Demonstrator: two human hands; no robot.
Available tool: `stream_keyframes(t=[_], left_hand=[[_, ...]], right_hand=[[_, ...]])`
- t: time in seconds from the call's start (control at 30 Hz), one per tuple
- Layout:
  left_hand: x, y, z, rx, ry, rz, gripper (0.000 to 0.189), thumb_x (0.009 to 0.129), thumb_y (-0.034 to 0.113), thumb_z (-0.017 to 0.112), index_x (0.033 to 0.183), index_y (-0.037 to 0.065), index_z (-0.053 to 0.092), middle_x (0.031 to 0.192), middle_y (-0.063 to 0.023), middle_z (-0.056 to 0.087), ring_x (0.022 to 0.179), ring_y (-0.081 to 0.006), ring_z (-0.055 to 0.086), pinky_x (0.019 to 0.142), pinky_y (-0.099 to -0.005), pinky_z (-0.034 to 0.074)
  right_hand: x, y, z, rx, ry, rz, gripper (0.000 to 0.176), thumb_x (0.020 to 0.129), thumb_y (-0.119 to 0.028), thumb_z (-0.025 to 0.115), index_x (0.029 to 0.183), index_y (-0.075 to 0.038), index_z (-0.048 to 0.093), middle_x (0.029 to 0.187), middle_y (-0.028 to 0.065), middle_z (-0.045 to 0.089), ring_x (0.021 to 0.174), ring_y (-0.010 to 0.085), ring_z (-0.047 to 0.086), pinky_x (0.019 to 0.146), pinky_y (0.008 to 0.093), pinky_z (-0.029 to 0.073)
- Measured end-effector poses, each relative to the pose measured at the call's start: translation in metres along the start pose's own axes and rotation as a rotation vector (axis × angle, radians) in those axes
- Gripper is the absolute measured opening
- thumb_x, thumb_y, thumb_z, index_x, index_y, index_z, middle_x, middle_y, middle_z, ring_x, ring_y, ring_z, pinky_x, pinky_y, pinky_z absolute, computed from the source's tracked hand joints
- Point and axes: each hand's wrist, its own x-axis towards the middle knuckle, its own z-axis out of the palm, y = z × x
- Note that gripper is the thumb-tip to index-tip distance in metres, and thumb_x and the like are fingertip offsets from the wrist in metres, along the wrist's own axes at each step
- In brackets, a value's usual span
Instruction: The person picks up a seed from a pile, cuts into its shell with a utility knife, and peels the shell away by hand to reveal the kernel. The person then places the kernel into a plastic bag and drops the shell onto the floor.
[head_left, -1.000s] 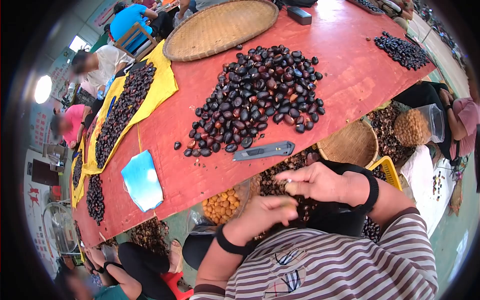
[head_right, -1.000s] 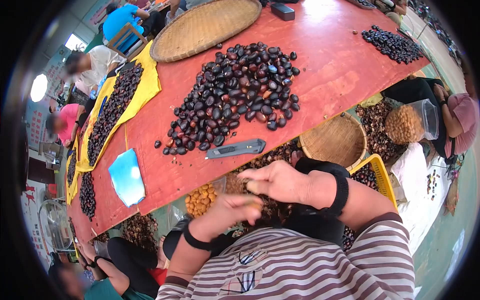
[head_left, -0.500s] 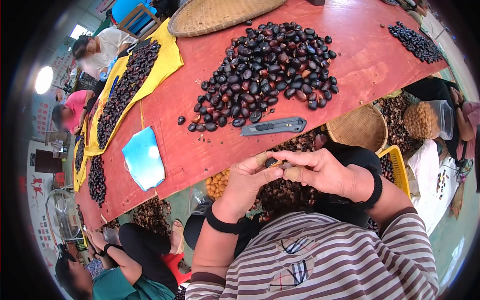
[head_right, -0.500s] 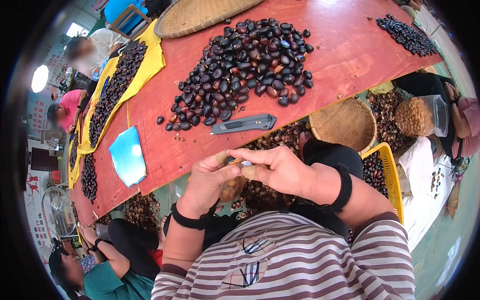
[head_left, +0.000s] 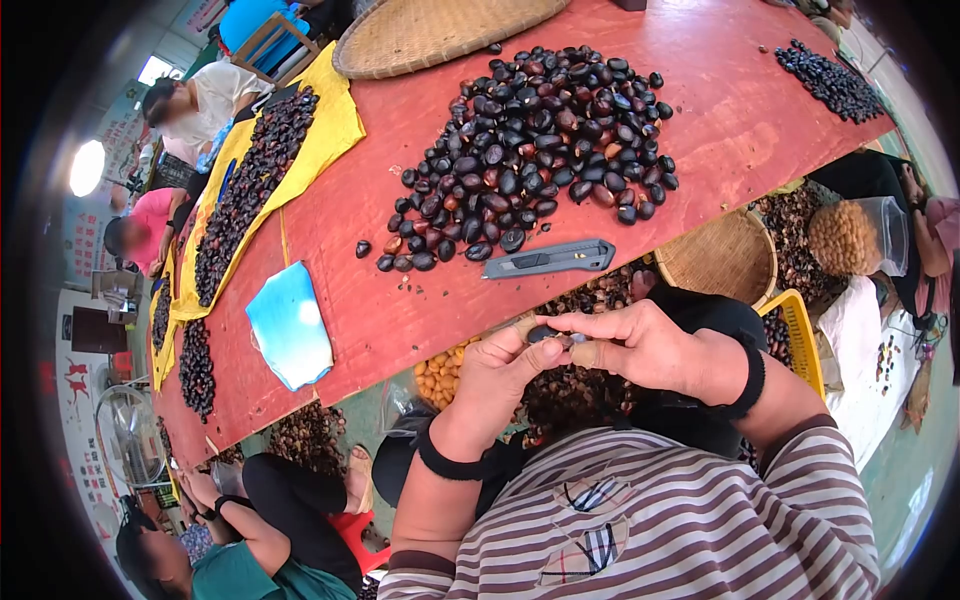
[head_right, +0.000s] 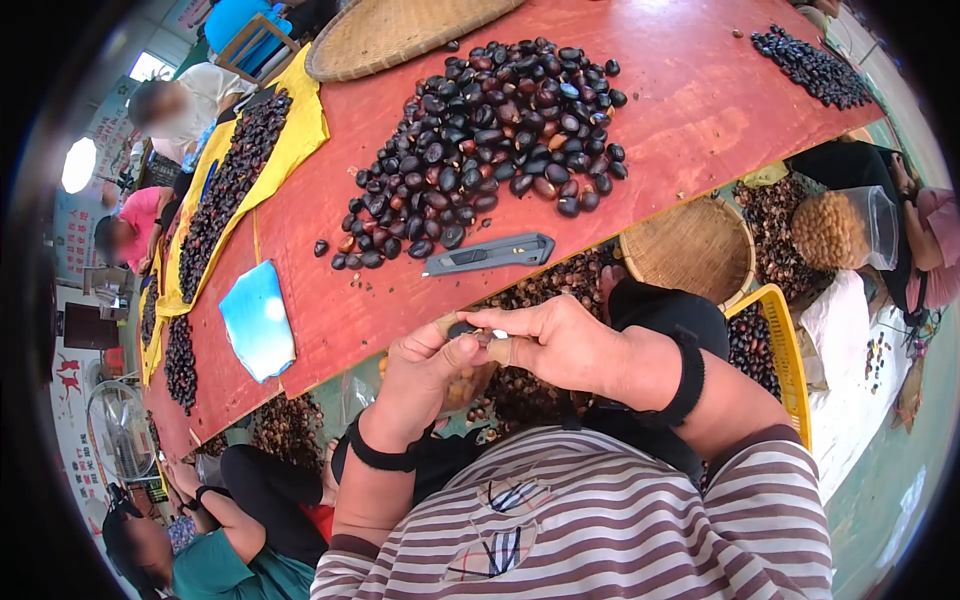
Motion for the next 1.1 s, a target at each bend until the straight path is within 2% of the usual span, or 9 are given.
stream_keyframes(t=[0.3,0.4,0.5,0.63,0.73,0.77,0.87,1.0,1.1], left_hand=[[0.004,-0.005,0.001,0.121,-0.015,-0.005,0.025,0.082,0.014,0.052,0.102,0.000,0.052,0.082,-0.0021,0.057,0.069,-0.0076,0.052,0.065,-0.0200,0.043],[0.006,-0.009,-0.003,0.199,-0.028,0.029,0.025,0.081,0.011,0.052,0.103,-0.001,0.052,0.082,-0.0033,0.057,0.068,-0.0087,0.054,0.062,-0.0207,0.046],[0.005,-0.013,-0.005,0.109,-0.067,-0.015,0.025,0.081,0.012,0.053,0.103,0.000,0.053,0.081,-0.0024,0.057,0.067,-0.0087,0.053,0.061,-0.0203,0.046],[0.001,-0.017,-0.008,-0.058,-0.037,-0.116,0.025,0.080,0.013,0.054,0.102,0.001,0.054,0.079,-0.0016,0.056,0.067,-0.0090,0.054,0.060,-0.0196,0.046],[-0.001,-0.015,-0.011,-0.144,-0.052,-0.203,0.025,0.080,0.015,0.055,0.102,0.002,0.054,0.078,-0.0009,0.056,0.065,-0.0091,0.055,0.060,-0.0199,0.046],[-0.002,-0.018,-0.013,-0.112,-0.071,-0.209,0.025,0.079,0.015,0.055,0.101,0.003,0.054,0.077,-0.0005,0.056,0.065,-0.0090,0.055,0.060,-0.0203,0.047],[-0.005,-0.013,-0.013,-0.013,-0.110,-0.246,0.023,0.079,0.015,0.056,0.098,0.003,0.056,0.074,0.0001,0.056,0.061,-0.0084,0.056,0.059,-0.0201,0.047],[-0.011,0.000,-0.008,0.170,-0.181,-0.310,0.021,0.077,0.011,0.058,0.095,0.000,0.057,0.075,-0.0019,0.056,0.061,-0.0083,0.054,0.055,-0.0195,0.046],[-0.012,0.015,-0.001,0.281,-0.207,-0.374,0.016,0.075,0.010,0.060,0.088,0.000,0.060,0.069,-0.0018,0.056,0.056,-0.0078,0.053,0.052,-0.0191,0.046]], right_hand=[[0.004,0.010,0.005,-0.176,0.110,-0.081,0.026,0.077,-0.005,0.053,0.104,-0.004,0.054,0.084,0.0131,0.061,0.077,0.0123,0.058,0.069,0.0234,0.045],[0.007,0.002,0.002,-0.090,0.066,0.115,0.024,0.077,-0.005,0.054,0.101,-0.003,0.056,0.084,0.0144,0.061,0.075,0.0152,0.059,0.068,0.0241,0.045],[0.011,-0.002,-0.005,0.028,-0.029,0.285,0.023,0.076,-0.008,0.056,0.099,-0.004,0.057,0.084,0.0160,0.060,0.074,0.0173,0.060,0.067,0.0243,0.046],[0.006,0.012,0.001,-0.241,0.025,0.047,0.025,0.075,-0.011,0.058,0.099,-0.003,0.056,0.085,0.0169,0.059,0.077,0.0170,0.060,0.067,0.0250,0.046],[0.004,0.016,0.009,-0.303,0.064,-0.051,0.025,0.076,-0.011,0.058,0.099,-0.004,0.056,0.084,0.0163,0.060,0.077,0.0179,0.060,0.067,0.0259,0.046],[0.002,0.020,0.011,-0.185,0.078,-0.072,0.025,0.076,-0.011,0.057,0.100,-0.004,0.056,0.080,0.0147,0.060,0.074,0.0155,0.060,0.067,0.0258,0.046],[-0.001,0.004,0.005,0.052,-0.086,0.189,0.024,0.076,-0.011,0.057,0.099,-0.005,0.056,0.077,0.0131,0.060,0.072,0.0126,0.058,0.067,0.0252,0.045],[-0.005,0.004,0.004,-0.097,-0.188,0.159,0.023,0.077,-0.007,0.054,0.100,-0.005,0.056,0.076,0.0117,0.060,0.070,0.0110,0.056,0.067,0.0229,0.044],[-0.007,-0.014,0.000,-0.178,-0.242,0.255,0.025,0.075,-0.007,0.053,0.099,-0.009,0.057,0.067,0.0124,0.058,0.061,0.0160,0.057,0.060,0.0265,0.044]])
